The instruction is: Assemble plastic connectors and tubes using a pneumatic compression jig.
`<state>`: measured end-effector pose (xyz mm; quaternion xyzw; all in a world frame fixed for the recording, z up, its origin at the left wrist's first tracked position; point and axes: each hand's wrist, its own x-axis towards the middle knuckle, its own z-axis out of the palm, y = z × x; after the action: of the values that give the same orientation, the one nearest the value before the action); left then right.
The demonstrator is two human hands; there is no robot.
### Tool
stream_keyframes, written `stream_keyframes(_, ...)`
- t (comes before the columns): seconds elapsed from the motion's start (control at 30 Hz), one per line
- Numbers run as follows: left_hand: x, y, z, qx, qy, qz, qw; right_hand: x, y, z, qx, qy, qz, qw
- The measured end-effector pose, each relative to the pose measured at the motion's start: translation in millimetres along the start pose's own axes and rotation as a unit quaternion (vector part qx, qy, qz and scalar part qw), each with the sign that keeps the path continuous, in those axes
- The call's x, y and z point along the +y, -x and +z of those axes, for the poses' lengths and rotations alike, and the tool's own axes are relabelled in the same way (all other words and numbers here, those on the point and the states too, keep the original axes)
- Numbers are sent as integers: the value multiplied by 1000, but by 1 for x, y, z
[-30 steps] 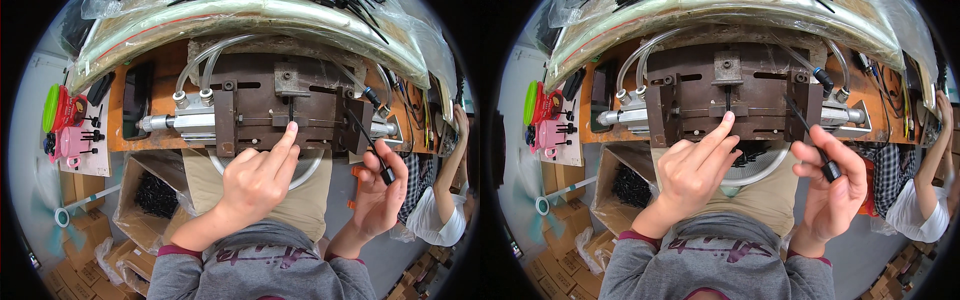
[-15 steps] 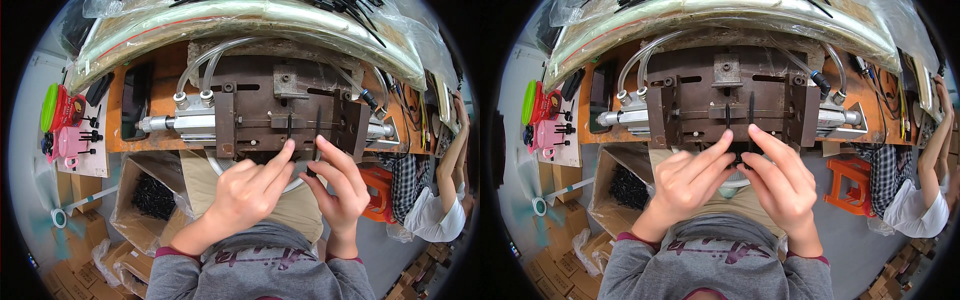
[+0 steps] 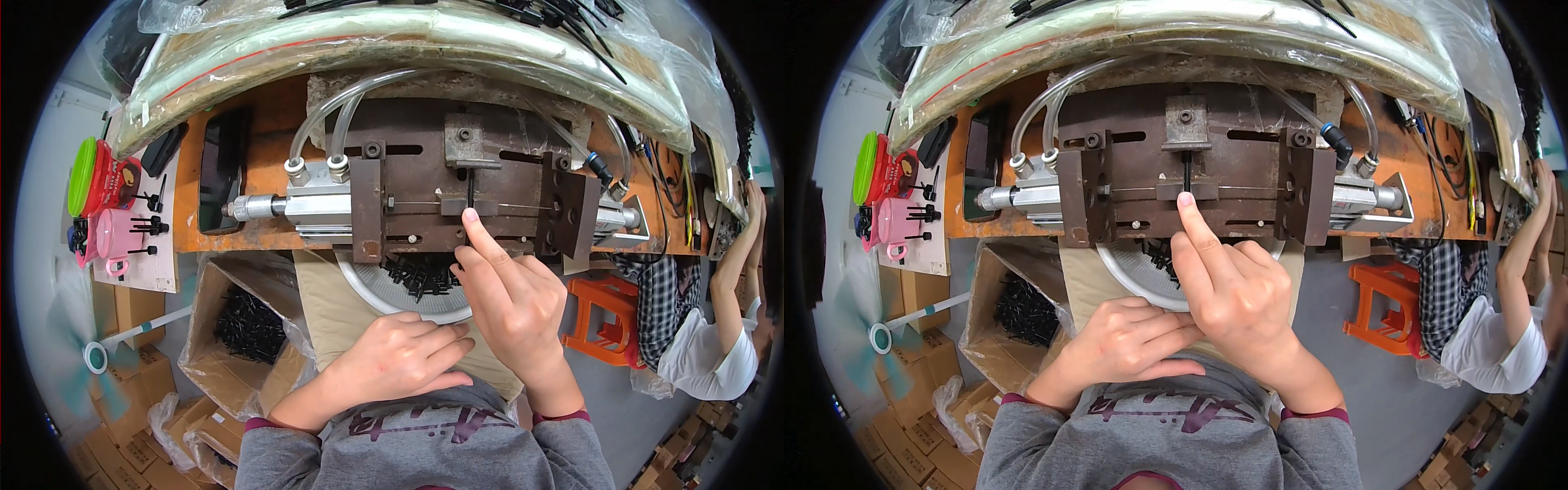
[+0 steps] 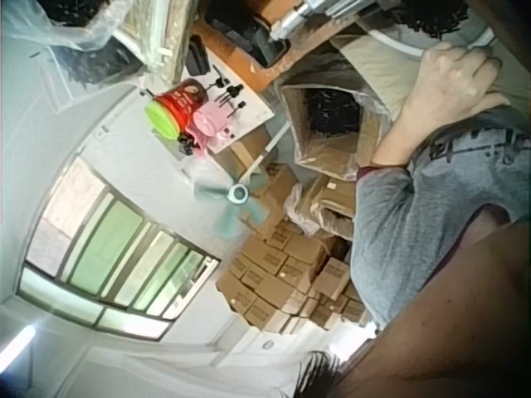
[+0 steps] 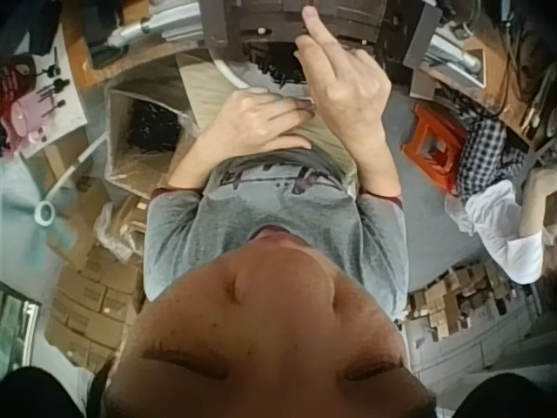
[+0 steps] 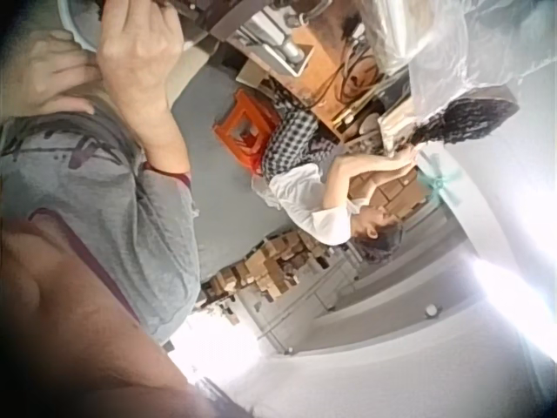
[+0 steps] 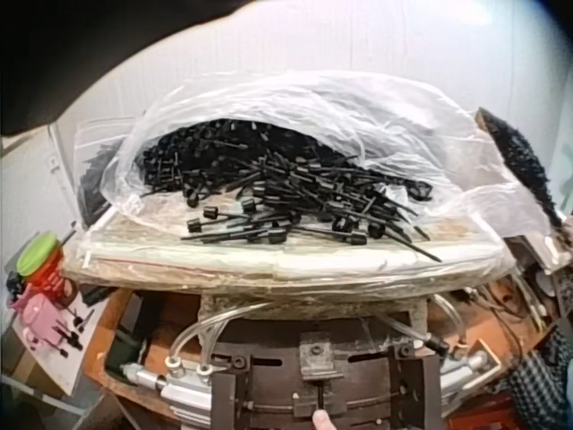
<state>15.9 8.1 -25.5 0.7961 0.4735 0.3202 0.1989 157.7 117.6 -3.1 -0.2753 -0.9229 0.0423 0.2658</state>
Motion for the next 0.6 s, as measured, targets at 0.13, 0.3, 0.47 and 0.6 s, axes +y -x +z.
stream_keyframes(0.13,0,-3,0,7,1,16,1000,-3,-2,-5,-22,23,-2,1000)
stream_keyframes(0.3,0,-3,3,28,1,32,999,4,-15,-21,-33,-64,-17,997)
stream_keyframes(0.47,-1,5,7,56,1,23,998,34,-70,-51,122,-66,-16,990)
stream_keyframes(0.6,-1,5,7,72,5,28,997,83,-128,-70,176,37,-45,983)
